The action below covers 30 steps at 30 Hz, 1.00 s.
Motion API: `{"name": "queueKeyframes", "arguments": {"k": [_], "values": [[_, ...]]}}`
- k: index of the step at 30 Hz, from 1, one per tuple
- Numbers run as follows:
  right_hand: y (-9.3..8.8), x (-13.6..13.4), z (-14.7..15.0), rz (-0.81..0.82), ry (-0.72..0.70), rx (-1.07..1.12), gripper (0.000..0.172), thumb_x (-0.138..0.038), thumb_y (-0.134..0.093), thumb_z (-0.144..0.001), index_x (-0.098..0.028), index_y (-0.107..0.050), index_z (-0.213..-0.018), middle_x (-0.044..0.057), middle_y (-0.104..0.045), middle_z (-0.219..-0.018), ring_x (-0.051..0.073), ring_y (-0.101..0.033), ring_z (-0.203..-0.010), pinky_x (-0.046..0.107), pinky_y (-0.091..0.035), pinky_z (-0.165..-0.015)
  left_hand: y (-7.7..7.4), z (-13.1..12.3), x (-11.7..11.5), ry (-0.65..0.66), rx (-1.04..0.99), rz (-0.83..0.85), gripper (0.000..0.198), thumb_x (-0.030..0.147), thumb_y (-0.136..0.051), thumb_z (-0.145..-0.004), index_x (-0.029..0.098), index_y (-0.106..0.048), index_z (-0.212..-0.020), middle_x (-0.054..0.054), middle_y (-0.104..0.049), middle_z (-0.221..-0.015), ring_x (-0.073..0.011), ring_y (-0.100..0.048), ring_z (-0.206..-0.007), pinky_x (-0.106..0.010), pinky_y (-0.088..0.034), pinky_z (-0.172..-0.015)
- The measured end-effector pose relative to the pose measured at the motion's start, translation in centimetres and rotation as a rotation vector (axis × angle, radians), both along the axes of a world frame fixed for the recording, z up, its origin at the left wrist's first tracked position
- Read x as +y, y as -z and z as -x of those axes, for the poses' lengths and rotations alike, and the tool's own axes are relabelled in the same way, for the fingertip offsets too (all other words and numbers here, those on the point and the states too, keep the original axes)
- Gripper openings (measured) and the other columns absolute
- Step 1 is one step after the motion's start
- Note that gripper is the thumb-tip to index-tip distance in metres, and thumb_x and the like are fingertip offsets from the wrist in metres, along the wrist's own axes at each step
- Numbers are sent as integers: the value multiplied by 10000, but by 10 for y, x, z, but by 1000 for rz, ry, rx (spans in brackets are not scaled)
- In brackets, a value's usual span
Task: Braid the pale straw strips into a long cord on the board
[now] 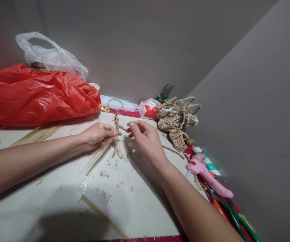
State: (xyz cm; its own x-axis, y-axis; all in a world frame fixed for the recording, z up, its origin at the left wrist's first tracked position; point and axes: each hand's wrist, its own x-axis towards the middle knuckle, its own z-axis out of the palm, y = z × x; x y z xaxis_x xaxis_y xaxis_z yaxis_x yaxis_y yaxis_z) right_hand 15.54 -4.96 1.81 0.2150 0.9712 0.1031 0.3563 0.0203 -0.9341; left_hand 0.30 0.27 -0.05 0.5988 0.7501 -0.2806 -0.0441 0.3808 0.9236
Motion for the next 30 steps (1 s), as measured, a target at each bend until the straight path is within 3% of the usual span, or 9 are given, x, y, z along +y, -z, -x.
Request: {"name": "queueKeyframes", "arguments": {"k": [3,5,8,10,14,17,22,30], "values": [[15,5,5,279,-249,334,248,-401,-620,-739,-160,-563,-742,14,-552,-604,103,-494,-518,223,-413,-496,5,-1,0,25,4,-20,182,123,-508,-776,116,-515,-594,26,-481,-411,-25,-344,-324,-179,-146,-360],[21,4,9,412,-349,485,259,-394,-611,-747,-148,-536,-712,-12,-501,-554,54,-384,-419,179,-333,-399,7,-2,0,24,5,-35,136,103,-494,-765,125,-505,-631,3,-537,-459,-38,-399,-345,-173,-161,-356],[20,3,9,537,-378,615,233,-336,-629,-732,-140,-505,-706,-58,-399,-531,10,-204,-380,130,-129,-329,9,-4,-2,-45,-8,-53,72,83,-523,-726,147,-490,-730,24,-554,-479,-33,-373,-325,-160,-170,-353],[17,3,7,589,-378,640,237,-323,-641,-721,-145,-485,-702,-90,-291,-511,11,-151,-391,122,-76,-335,9,-5,-4,-97,-9,-65,123,60,-525,-707,158,-469,-755,39,-551,-477,-30,-372,-324,-149,-206,-364],[17,5,2,611,-397,526,290,-422,-592,-762,-160,-482,-707,-105,-210,-497,25,-109,-393,131,-77,-328,8,-6,-6,-87,-14,-115,126,53,-510,-718,157,-440,-706,19,-573,-493,-52,-467,-385,-146,-298,-416],[19,7,-1,638,-459,436,325,-467,-533,-803,-171,-468,-687,-104,-210,-481,32,-92,-384,139,-73,-320,11,-5,-4,-49,29,-169,103,82,-525,-728,154,-455,-704,6,-583,-505,-67,-492,-411,-150,-289,-419],[20,8,-5,670,-525,523,355,-438,-506,-831,-183,-380,-618,-107,-196,-464,32,-63,-380,148,-72,-325,13,-2,4,2,79,-400,69,77,-495,-721,138,-499,-689,12,-586,-577,-45,-471,-476,-156,-336,-492],[23,4,5,586,-321,488,291,-318,-521,-775,-182,-395,-550,-105,-215,-393,31,-99,-346,147,-90,-310,-4,7,8,249,396,-724,120,118,-468,-723,144,-575,-769,24,-553,-560,-78,-425,-468,-188,-293,-470]]}}
